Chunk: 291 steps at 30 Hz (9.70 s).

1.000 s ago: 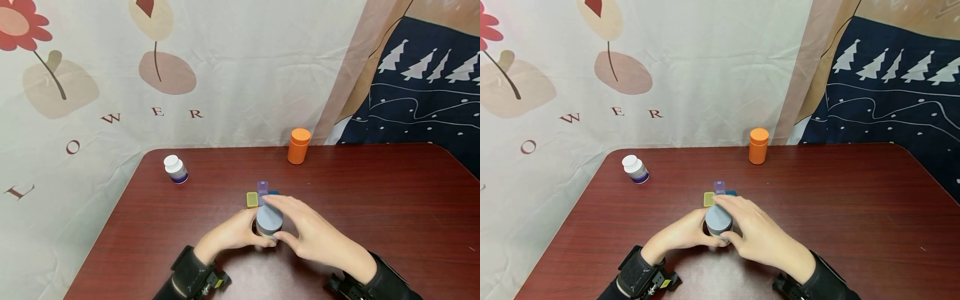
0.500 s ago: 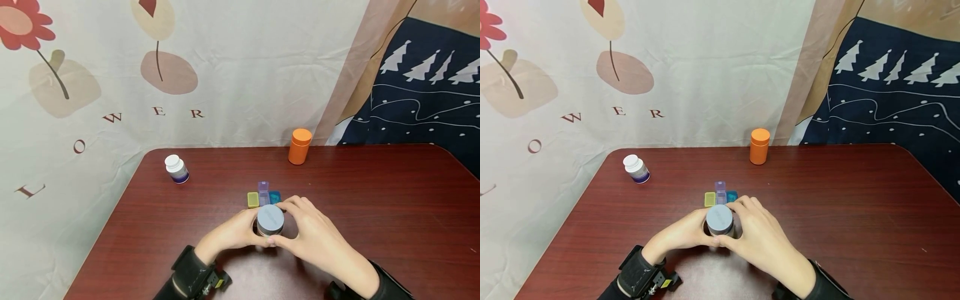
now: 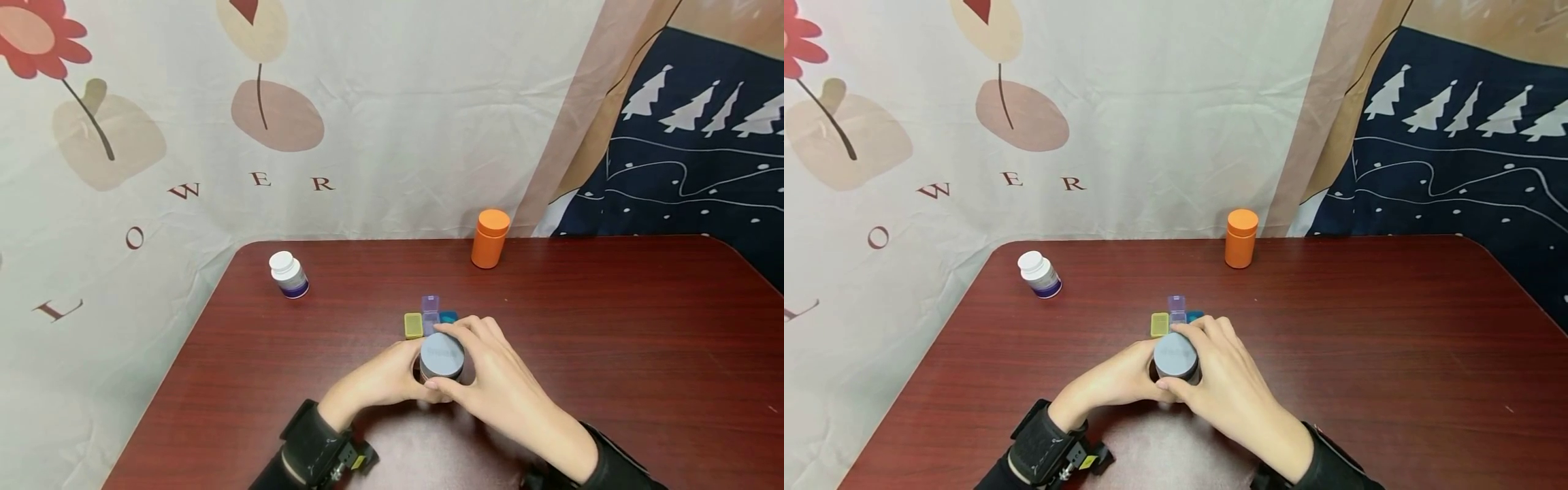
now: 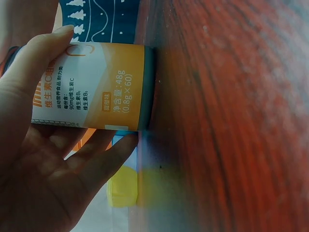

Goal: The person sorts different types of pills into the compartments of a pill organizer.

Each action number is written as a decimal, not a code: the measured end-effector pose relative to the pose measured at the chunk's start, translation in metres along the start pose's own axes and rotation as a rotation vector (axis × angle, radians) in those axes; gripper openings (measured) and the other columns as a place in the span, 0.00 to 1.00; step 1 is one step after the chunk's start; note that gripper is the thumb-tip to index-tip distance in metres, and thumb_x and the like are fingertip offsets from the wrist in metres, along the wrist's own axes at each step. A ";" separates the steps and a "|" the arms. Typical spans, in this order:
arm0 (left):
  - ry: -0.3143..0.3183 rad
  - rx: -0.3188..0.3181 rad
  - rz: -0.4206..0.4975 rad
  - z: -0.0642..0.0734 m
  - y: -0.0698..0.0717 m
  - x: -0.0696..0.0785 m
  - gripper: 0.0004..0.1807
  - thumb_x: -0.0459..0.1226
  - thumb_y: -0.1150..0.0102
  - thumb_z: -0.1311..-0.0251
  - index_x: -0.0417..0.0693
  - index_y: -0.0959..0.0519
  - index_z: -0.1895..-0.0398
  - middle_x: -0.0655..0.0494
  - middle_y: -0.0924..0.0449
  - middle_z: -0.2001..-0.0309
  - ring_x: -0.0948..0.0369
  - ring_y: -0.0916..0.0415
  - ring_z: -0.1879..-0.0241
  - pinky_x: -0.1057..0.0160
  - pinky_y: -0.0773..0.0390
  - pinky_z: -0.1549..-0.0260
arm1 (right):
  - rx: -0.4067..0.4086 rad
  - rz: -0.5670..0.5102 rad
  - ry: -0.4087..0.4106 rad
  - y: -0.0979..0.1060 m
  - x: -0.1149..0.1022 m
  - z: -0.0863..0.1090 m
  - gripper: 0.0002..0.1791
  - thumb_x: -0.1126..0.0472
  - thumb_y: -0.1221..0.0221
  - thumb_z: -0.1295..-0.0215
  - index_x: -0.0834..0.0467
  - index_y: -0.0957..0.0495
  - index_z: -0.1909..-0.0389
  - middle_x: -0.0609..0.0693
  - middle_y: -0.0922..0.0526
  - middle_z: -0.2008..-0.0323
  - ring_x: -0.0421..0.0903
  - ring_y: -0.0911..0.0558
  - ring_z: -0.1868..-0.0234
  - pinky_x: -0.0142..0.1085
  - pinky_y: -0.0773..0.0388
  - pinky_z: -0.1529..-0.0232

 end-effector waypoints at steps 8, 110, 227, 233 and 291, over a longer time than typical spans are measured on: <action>-0.018 0.004 0.015 0.007 0.006 0.031 0.32 0.47 0.17 0.41 0.56 0.19 0.35 0.67 0.12 0.47 0.73 0.16 0.50 0.68 0.17 0.43 | -0.011 -0.045 0.046 0.002 -0.002 0.004 0.38 0.62 0.18 0.40 0.51 0.20 0.28 0.41 0.16 0.41 0.42 0.23 0.43 0.40 0.19 0.45; 0.388 0.162 -0.635 -0.026 0.074 -0.024 0.41 0.57 0.23 0.34 0.61 0.25 0.20 0.59 0.21 0.24 0.56 0.21 0.27 0.44 0.20 0.28 | -0.222 -0.072 -0.113 -0.033 0.026 -0.004 0.39 0.41 0.17 0.44 0.56 0.29 0.44 0.45 0.12 0.62 0.37 0.17 0.64 0.33 0.22 0.64; 0.333 0.218 -0.587 -0.028 0.072 -0.029 0.24 0.59 0.21 0.37 0.72 0.12 0.38 0.73 0.10 0.46 0.71 0.15 0.55 0.55 0.16 0.53 | -0.025 0.443 0.204 0.011 0.046 -0.062 0.32 0.65 0.15 0.49 0.58 0.19 0.43 0.56 0.11 0.49 0.57 0.12 0.47 0.55 0.18 0.47; 0.325 0.222 -0.586 -0.028 0.072 -0.030 0.25 0.60 0.21 0.37 0.71 0.12 0.38 0.72 0.10 0.46 0.71 0.16 0.56 0.55 0.16 0.54 | -0.042 0.367 0.116 0.020 0.046 -0.062 0.34 0.63 0.17 0.45 0.61 0.23 0.40 0.59 0.11 0.51 0.57 0.12 0.48 0.55 0.18 0.41; 0.350 0.268 -0.859 0.006 0.081 0.053 0.24 0.43 0.26 0.28 0.49 0.16 0.32 0.52 0.15 0.33 0.50 0.14 0.37 0.44 0.13 0.44 | -0.383 0.233 0.034 -0.009 0.022 -0.036 0.39 0.48 0.15 0.44 0.58 0.23 0.38 0.50 0.11 0.49 0.50 0.12 0.51 0.50 0.13 0.47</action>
Point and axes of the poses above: each hand's wrist, its own z-axis away from the middle knuckle, its own y-axis out of the back of the hand, x = y × z, the point moved 7 cm from there along -z, towards the middle knuckle
